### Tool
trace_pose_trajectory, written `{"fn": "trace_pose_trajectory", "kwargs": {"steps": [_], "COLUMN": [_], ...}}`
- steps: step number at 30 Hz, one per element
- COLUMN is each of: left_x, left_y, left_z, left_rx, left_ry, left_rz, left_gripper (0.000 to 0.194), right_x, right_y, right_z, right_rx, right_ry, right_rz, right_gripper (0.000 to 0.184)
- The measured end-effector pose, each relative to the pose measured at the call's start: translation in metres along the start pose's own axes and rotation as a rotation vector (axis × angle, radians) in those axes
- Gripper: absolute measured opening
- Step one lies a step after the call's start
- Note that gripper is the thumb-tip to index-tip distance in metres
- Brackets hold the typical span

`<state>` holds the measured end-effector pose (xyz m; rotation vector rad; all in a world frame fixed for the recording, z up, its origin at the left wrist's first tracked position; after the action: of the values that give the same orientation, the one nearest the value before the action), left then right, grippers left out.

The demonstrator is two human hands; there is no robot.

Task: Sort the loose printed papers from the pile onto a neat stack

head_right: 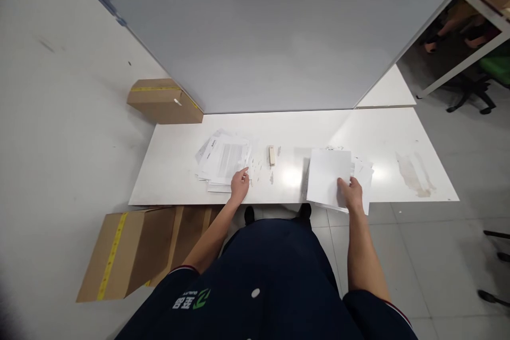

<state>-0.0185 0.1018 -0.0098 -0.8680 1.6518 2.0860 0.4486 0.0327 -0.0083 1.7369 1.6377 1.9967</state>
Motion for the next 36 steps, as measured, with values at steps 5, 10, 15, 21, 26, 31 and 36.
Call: {"fn": "trace_pose_trajectory", "kwargs": {"steps": [5,10,15,21,26,31,36], "left_x": [0.031,0.044,0.055,0.044,0.027,0.034,0.051], "left_y": [0.036,0.022,0.012,0.011,0.002,0.023,0.030], "left_z": [0.013,0.019,0.017,0.008,0.003,0.016,0.020], "left_rx": [-0.148,0.029,0.095,0.078,0.115,0.010,-0.004], "left_ry": [0.099,0.178,0.157,-0.023,-0.176,-0.071,0.155], "left_rz": [0.270,0.424,0.393,0.405,0.497,0.374,0.053], "left_gripper": [0.046,0.073,0.065,0.045,0.032,0.028,0.020], "right_x": [-0.008,0.036,0.072,0.103,0.128,0.139,0.139], "right_y": [0.040,0.005,-0.066,-0.147,-0.194,-0.224,-0.249], "right_z": [0.014,-0.017,-0.067,-0.140,-0.189,-0.195,-0.191], "right_rx": [-0.177,-0.061,0.141,0.438,0.649,0.753,0.872], "right_ry": [-0.008,0.219,0.453,0.654,0.748,0.695,0.533], "right_rz": [-0.394,-0.409,-0.292,-0.142,0.023,0.187,0.277], "right_gripper": [0.063,0.060,0.047,0.039,0.036,0.032,0.028]}}
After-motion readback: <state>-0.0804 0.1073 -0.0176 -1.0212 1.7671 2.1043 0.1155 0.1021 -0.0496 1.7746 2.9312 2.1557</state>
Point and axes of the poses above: each hand's wrist, its own z-axis towards the middle knuckle, its own y-axis out of the back of the hand, x = y × z, the point moved 10 cm from there along z, towards the middle knuckle, and after that the axes turned 13 degrees about -x, right-handed, at the moved point
